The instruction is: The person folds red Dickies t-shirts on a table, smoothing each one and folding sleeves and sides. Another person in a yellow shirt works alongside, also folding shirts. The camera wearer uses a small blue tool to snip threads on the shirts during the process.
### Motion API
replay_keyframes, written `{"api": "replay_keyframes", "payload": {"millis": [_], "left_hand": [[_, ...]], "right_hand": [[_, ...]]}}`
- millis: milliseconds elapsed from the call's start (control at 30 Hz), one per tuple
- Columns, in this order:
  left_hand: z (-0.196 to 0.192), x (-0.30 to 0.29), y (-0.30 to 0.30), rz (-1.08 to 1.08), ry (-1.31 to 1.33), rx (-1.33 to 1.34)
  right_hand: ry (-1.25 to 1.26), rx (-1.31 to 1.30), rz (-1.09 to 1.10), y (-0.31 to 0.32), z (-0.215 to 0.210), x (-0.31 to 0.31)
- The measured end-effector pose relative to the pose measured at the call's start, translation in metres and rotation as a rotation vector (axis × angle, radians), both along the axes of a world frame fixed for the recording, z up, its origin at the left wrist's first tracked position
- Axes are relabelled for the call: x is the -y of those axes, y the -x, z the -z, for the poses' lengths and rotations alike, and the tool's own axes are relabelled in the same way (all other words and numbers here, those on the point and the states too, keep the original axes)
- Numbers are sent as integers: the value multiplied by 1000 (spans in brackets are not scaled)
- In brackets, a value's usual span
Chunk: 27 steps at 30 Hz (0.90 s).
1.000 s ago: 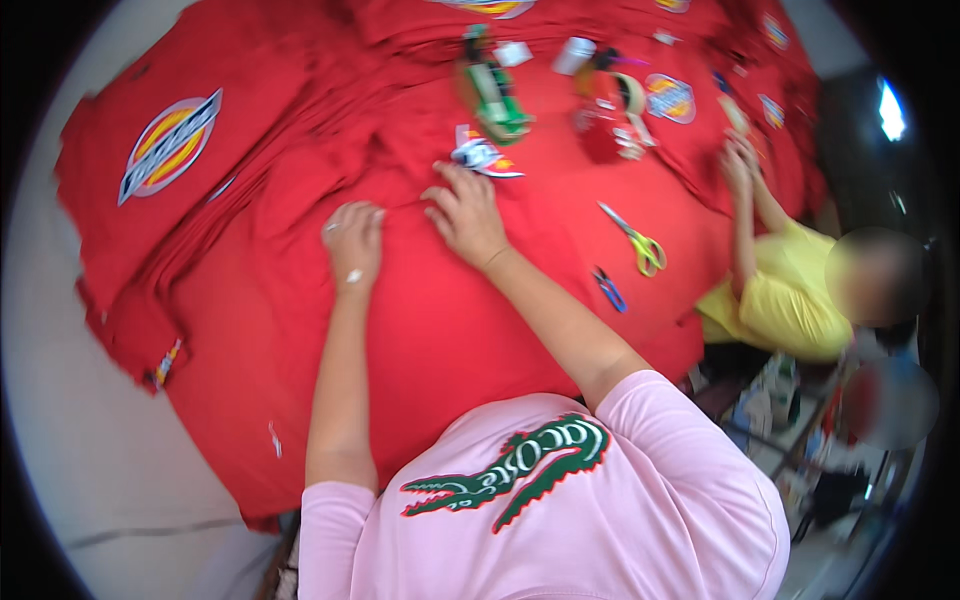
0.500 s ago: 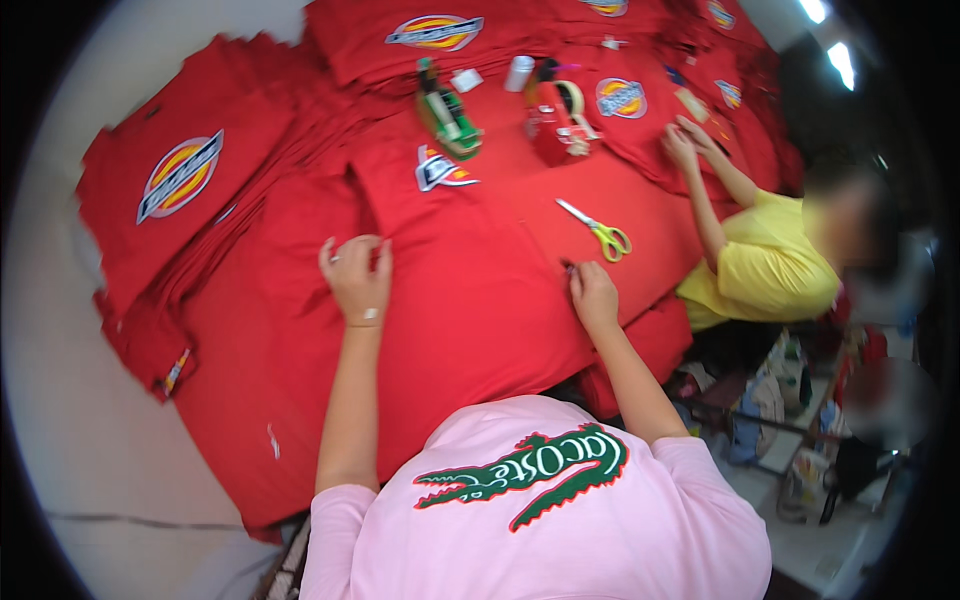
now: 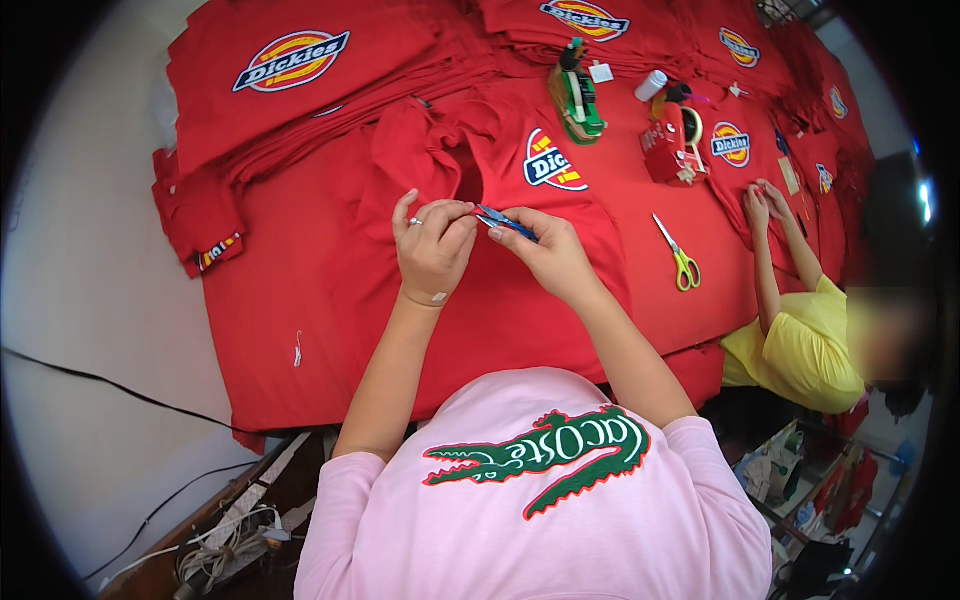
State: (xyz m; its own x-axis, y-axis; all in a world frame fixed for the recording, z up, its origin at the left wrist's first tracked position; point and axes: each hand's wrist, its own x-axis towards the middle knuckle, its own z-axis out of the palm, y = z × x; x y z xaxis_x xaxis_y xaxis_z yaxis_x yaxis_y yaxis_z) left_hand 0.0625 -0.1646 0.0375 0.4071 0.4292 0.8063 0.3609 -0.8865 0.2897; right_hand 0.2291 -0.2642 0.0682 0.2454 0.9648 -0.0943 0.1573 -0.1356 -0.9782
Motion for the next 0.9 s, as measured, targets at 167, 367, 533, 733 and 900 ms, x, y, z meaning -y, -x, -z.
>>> {"api": "replay_keyframes", "payload": {"millis": [167,367,533,733,900], "left_hand": [[0,-9,4,-33,-50,13],[4,-13,5,-39,-68,18],[5,-15,3,-22,-66,28],[-5,-11,-4,63,297,122],[-7,-5,-9,102,578,227]], "right_hand": [[50,-29,-39,-5,1,-10],[41,-62,-27,-2,-3,-12],[53,-117,60,-1,-2,-9],[-46,13,91,0,-6,0],[-108,174,84,1,-7,1]]}}
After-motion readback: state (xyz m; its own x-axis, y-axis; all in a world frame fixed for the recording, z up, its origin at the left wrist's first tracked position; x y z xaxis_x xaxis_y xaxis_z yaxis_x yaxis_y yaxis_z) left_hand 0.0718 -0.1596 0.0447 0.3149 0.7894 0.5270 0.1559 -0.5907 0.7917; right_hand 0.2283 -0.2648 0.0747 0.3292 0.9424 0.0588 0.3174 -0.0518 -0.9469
